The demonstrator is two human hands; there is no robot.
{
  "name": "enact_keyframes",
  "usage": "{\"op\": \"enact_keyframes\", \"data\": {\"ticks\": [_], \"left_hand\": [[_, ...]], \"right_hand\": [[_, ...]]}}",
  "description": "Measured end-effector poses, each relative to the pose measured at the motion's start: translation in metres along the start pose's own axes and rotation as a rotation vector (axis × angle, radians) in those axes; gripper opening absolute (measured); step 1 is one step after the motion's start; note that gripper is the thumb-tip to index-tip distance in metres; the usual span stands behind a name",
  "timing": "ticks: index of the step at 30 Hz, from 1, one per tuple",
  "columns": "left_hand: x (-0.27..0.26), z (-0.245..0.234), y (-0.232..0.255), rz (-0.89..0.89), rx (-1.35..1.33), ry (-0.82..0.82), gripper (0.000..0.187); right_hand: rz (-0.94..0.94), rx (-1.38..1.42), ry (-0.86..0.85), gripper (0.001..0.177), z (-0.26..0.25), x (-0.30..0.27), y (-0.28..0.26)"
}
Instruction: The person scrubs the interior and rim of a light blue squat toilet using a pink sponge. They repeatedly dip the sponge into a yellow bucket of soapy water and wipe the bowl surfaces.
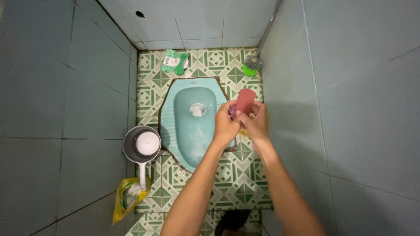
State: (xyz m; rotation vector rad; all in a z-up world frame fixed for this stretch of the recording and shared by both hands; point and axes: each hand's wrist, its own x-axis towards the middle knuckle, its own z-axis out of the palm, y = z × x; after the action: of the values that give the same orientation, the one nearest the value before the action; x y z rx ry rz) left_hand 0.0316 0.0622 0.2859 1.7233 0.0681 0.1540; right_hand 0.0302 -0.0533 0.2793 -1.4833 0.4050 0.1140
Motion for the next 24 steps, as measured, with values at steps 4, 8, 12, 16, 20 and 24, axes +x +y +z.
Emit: {"op": "enact_keyframes", "data": {"ticks": [4,8,12,16,20,24], "left_hand": [[0.009,-0.021,-0.003,-0.102,-0.070,-0.066,0.048],[0.031,-0.049,0.002,-0.149,-0.126,-0.101,0.053],[0.066,-0.084,0.000,-0.298,-0.258,-0.158,0.052],[0.111,-0.134,0.005,-0.172,-0.205,-0.101,0.056],[0.151,-0.184,0.025,-0.144,0.027,-0.024,0.057],[0.180,-0.211,0.030,-0.133,0.055,-0.009,0.057]], "right_hand": [[-0.184,-0.124,-0.007,0.066,0.022,0.011,0.000],[-0.272,-0.210,0.026,0.063,0.059,0.028,-0.004],[-0.130,-0.181,0.029,0.063,0.099,0.049,-0.016],[-0.265,-0.420,0.154,0.066,0.157,0.074,-0.041],[-0.237,-0.481,0.204,0.070,0.210,0.093,-0.073],[-0.253,-0.588,0.264,0.070,0.227,0.103,-0.083]]}}
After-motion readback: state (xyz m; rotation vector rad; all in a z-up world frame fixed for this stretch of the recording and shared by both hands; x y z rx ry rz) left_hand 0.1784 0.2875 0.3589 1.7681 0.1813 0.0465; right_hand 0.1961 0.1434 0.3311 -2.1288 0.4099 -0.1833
